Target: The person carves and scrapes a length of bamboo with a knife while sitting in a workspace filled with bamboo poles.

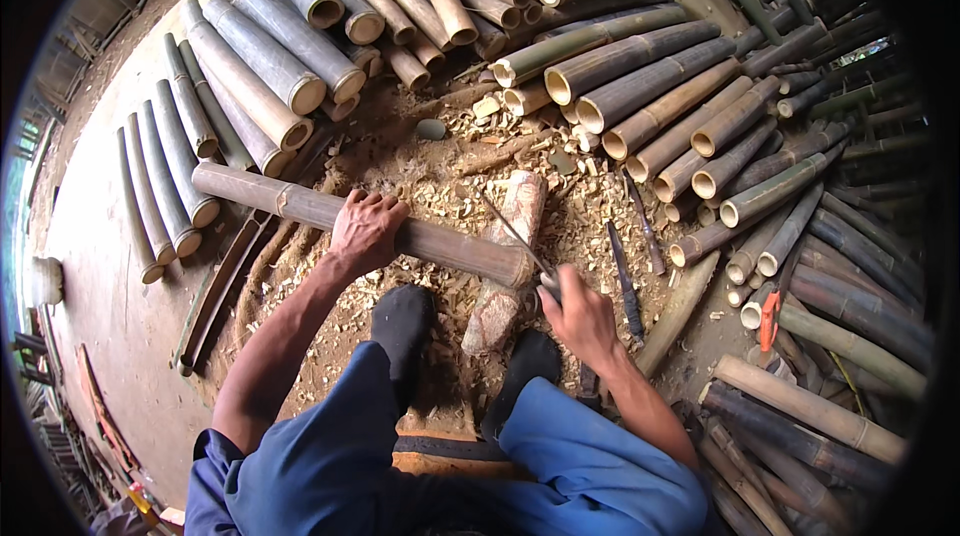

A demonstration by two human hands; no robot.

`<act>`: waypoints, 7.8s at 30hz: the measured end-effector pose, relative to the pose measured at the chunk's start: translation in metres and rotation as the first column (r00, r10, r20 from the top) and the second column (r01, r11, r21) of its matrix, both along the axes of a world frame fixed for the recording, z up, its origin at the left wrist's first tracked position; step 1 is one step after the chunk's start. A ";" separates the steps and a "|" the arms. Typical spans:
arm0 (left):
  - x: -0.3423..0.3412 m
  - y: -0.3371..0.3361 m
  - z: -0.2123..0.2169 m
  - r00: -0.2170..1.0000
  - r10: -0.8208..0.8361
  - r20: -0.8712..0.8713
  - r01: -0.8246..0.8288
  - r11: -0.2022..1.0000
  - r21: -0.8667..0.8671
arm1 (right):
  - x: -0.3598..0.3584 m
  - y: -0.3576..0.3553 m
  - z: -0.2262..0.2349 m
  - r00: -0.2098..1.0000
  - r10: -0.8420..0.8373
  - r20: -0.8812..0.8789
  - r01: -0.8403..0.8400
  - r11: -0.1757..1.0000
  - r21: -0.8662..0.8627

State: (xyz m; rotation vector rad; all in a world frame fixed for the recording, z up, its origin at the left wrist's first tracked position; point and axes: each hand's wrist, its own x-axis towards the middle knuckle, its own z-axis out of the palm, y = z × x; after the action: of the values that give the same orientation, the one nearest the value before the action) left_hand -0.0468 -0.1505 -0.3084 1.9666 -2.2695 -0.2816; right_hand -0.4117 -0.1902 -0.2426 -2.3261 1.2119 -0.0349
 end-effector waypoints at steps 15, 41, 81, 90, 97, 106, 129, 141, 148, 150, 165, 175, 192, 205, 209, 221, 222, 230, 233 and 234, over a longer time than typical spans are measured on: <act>-0.003 0.021 -0.014 0.999 0.023 0.023 -0.016 0.962 -0.272 | -0.006 0.000 -0.010 0.994 0.044 -0.098 -0.051 0.996 -0.070; -0.012 0.038 -0.003 0.996 0.084 0.032 -0.078 0.984 -0.157 | -0.012 -0.007 -0.012 0.979 -0.087 -0.183 0.127 0.968 0.215; -0.015 0.021 -0.015 0.999 0.052 0.003 -0.049 0.960 -0.277 | 0.002 -0.012 -0.011 0.990 0.008 -0.142 -0.009 1.000 -0.007; -0.008 0.027 -0.019 0.998 0.065 0.004 -0.061 0.960 -0.273 | 0.011 0.003 0.015 0.980 -0.001 0.199 0.013 0.998 -0.058; -0.014 0.019 0.008 0.998 0.037 0.042 -0.034 0.996 -0.081 | 0.011 -0.016 0.024 0.997 -0.071 -0.013 0.071 0.995 0.063; -0.007 -0.010 0.021 0.999 -0.022 0.043 0.007 0.948 0.320 | 0.007 0.002 0.027 0.960 0.070 0.271 -0.023 0.984 -0.174; -0.011 0.014 -0.003 0.998 0.061 0.008 -0.061 0.998 -0.011 | 0.031 -0.001 0.062 0.918 0.086 0.386 0.012 0.969 -0.246; -0.012 0.013 -0.005 0.999 0.044 -0.017 -0.046 0.995 -0.087 | 0.031 0.000 0.060 0.941 0.052 0.334 0.009 0.984 -0.177; -0.017 0.021 -0.022 0.998 0.055 -0.015 -0.057 0.963 -0.263 | 0.003 -0.019 -0.001 0.995 0.027 -0.093 -0.025 0.999 0.019; -0.020 0.034 -0.027 0.997 0.071 -0.007 -0.070 0.955 -0.288 | 0.014 -0.007 0.025 0.999 0.053 0.006 -0.052 0.995 -0.088; -0.017 0.030 -0.027 0.996 0.089 0.026 -0.074 0.932 -0.355 | 0.025 0.003 0.044 0.941 0.087 0.328 -0.004 0.969 -0.246; -0.015 0.010 0.009 0.997 0.078 -0.007 -0.077 0.995 0.067 | 0.008 -0.001 0.029 0.999 -0.048 0.002 0.048 0.997 0.068; -0.019 0.017 -0.011 0.997 0.076 0.009 -0.075 0.997 -0.025 | 0.026 0.002 0.055 0.972 0.060 0.227 -0.017 0.982 -0.190; -0.016 0.018 -0.020 0.997 0.076 -0.004 -0.077 0.995 -0.069 | 0.027 0.007 0.058 0.940 0.105 0.324 -0.047 0.982 -0.183; -0.023 0.008 -0.016 0.998 0.056 -0.028 -0.058 0.993 -0.100 | -0.008 -0.012 -0.008 0.954 -0.029 -0.297 0.061 0.993 0.096; -0.028 0.022 -0.030 0.995 0.091 -0.046 -0.098 0.978 -0.183 | -0.004 -0.007 0.001 0.981 0.042 -0.188 -0.043 0.999 0.002; -0.028 0.020 -0.030 0.995 0.093 -0.042 -0.100 0.976 -0.193 | -0.007 -0.007 0.001 0.984 0.047 -0.170 -0.053 0.998 -0.033; -0.022 0.026 -0.026 0.994 0.102 -0.047 -0.109 0.978 -0.175 | 0.018 0.004 0.039 0.886 0.223 0.406 -0.061 0.925 -0.375; -0.028 0.019 -0.026 0.996 0.086 -0.037 -0.091 0.979 -0.181 | -0.008 -0.008 -0.012 0.988 0.057 -0.146 -0.072 0.992 -0.106; -0.026 0.019 -0.028 0.996 0.088 -0.019 -0.090 0.979 -0.181 | -0.007 -0.008 -0.005 0.983 0.081 -0.166 -0.100 0.989 -0.113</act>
State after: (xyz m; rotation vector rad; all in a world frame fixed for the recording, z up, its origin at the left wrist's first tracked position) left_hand -0.0730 -0.1314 -0.3360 1.9600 -2.1103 -0.0722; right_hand -0.4184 -0.1983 -0.2481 -2.5286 1.2084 0.1168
